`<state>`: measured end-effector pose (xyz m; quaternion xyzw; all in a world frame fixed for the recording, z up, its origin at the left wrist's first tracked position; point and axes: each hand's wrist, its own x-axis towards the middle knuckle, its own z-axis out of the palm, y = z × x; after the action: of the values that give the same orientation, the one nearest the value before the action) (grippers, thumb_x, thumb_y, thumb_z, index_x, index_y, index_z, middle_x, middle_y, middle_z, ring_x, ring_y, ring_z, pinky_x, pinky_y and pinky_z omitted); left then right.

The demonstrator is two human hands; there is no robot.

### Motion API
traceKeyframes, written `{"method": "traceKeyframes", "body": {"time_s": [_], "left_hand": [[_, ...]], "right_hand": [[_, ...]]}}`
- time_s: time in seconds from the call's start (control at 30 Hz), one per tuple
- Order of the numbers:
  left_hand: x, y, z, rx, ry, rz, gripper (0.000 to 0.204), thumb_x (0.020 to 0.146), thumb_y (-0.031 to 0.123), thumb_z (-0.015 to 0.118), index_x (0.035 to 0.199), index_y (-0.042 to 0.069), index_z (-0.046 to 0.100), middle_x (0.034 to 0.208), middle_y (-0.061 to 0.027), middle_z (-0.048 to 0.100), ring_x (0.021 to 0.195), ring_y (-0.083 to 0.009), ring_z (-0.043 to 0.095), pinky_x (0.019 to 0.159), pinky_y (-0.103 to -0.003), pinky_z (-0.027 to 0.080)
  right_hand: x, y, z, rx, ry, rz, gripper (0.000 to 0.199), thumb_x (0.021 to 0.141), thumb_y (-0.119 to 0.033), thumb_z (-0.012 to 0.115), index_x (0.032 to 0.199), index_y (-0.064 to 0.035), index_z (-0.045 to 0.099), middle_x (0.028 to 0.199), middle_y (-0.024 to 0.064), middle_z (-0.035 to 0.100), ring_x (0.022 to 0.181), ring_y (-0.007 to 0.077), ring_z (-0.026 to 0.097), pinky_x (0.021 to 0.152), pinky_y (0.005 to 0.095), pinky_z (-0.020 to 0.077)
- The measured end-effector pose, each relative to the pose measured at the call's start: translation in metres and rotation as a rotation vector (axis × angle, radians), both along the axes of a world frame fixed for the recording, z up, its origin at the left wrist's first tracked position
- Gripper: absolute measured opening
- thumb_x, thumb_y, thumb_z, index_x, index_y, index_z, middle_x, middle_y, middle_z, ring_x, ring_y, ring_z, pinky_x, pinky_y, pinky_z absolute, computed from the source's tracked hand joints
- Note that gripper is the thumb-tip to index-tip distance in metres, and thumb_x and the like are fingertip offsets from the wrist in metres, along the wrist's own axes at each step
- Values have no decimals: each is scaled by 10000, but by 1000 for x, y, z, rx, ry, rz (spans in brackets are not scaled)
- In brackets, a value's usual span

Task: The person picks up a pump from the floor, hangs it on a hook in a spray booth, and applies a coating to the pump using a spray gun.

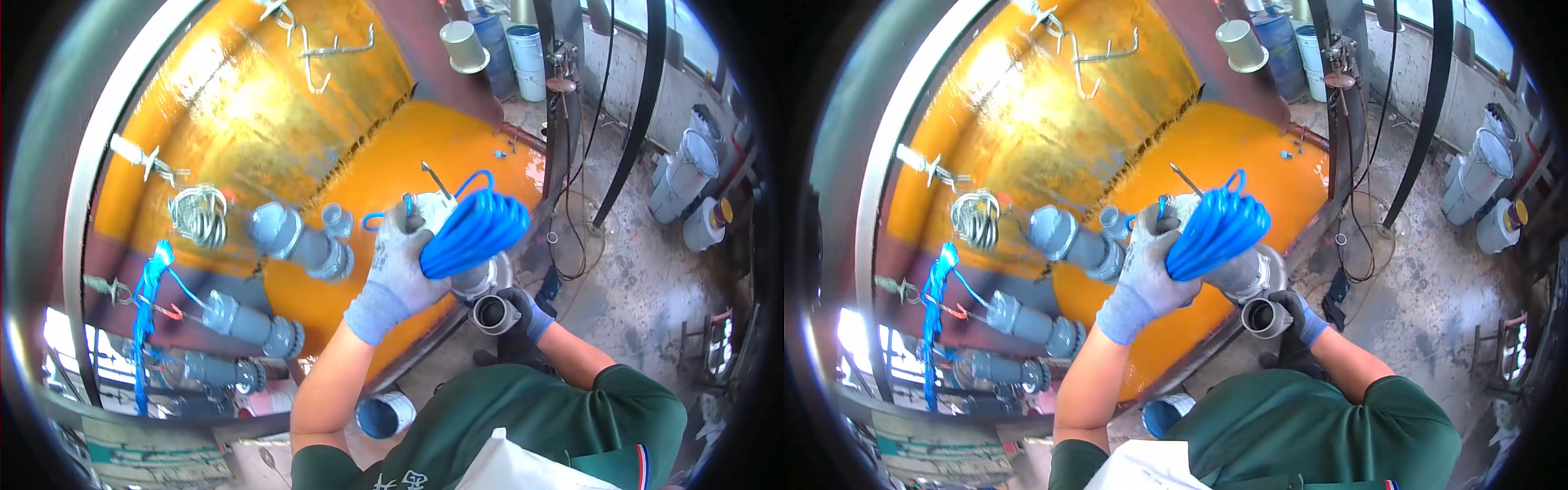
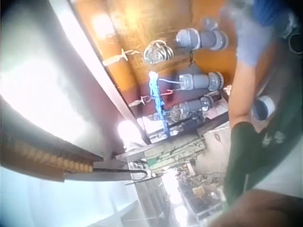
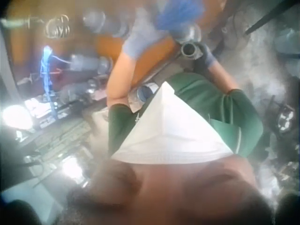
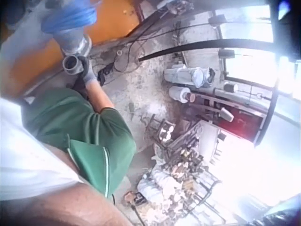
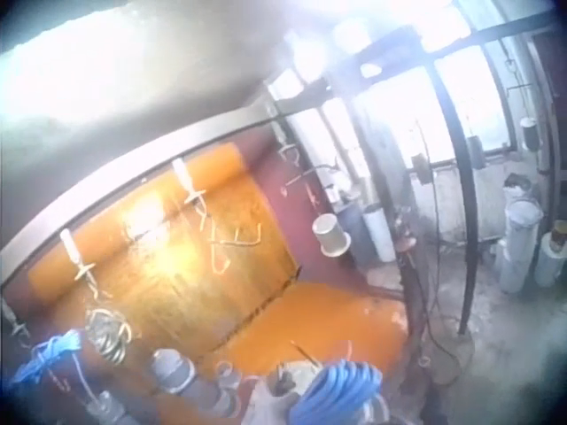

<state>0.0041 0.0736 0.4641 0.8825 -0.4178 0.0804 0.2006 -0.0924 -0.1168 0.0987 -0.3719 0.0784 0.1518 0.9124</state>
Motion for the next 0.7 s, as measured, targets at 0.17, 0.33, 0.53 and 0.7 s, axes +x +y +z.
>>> {"method": "traceKeyframes", "body": {"time_s": [0.17, 0.33, 0.53, 0.7], "left_hand": [[72, -16, 20, -30, 179, 45, 588, 649, 187, 805, 1222, 87, 718, 1393, -223, 489, 1309, -412, 478, 1145, -466, 408], [144, -30, 29, 41, 161, 199, 696, 653, 180, 816, 1306, 12, 643, 1370, -213, 503, 1280, -364, 529, 1106, -409, 454], [200, -35, 51, 14, 131, 243, 711, 648, 168, 819, 1296, -27, 600, 1313, -222, 531, 1194, -341, 592, 1038, -412, 494], [227, 15, 79, 50, -2, 174, 824, 646, 75, 767, 1405, -14, 462, 1257, -177, 591, 1172, -295, 609, 1026, -401, 509]], "right_hand": [[31, 3, 26, 578, 260, -83, 441, 938, -207, 625, 1296, 51, 619, 1217, 189, 723, 1098, 314, 711, 1029, 441, 553], [88, -10, 53, 561, 143, -96, 508, 966, -280, 595, 1341, 63, 590, 1286, 224, 691, 1168, 340, 686, 1069, 475, 525], [177, 4, 24, 553, 47, -88, 457, 969, -209, 616, 1350, 39, 574, 1202, 167, 715, 1081, 273, 713, 967, 406, 582], [214, 42, 101, 334, -87, -308, 468, 932, -172, 612, 1358, 8, 537, 1177, 150, 694, 1047, 277, 712, 940, 398, 595]]}}
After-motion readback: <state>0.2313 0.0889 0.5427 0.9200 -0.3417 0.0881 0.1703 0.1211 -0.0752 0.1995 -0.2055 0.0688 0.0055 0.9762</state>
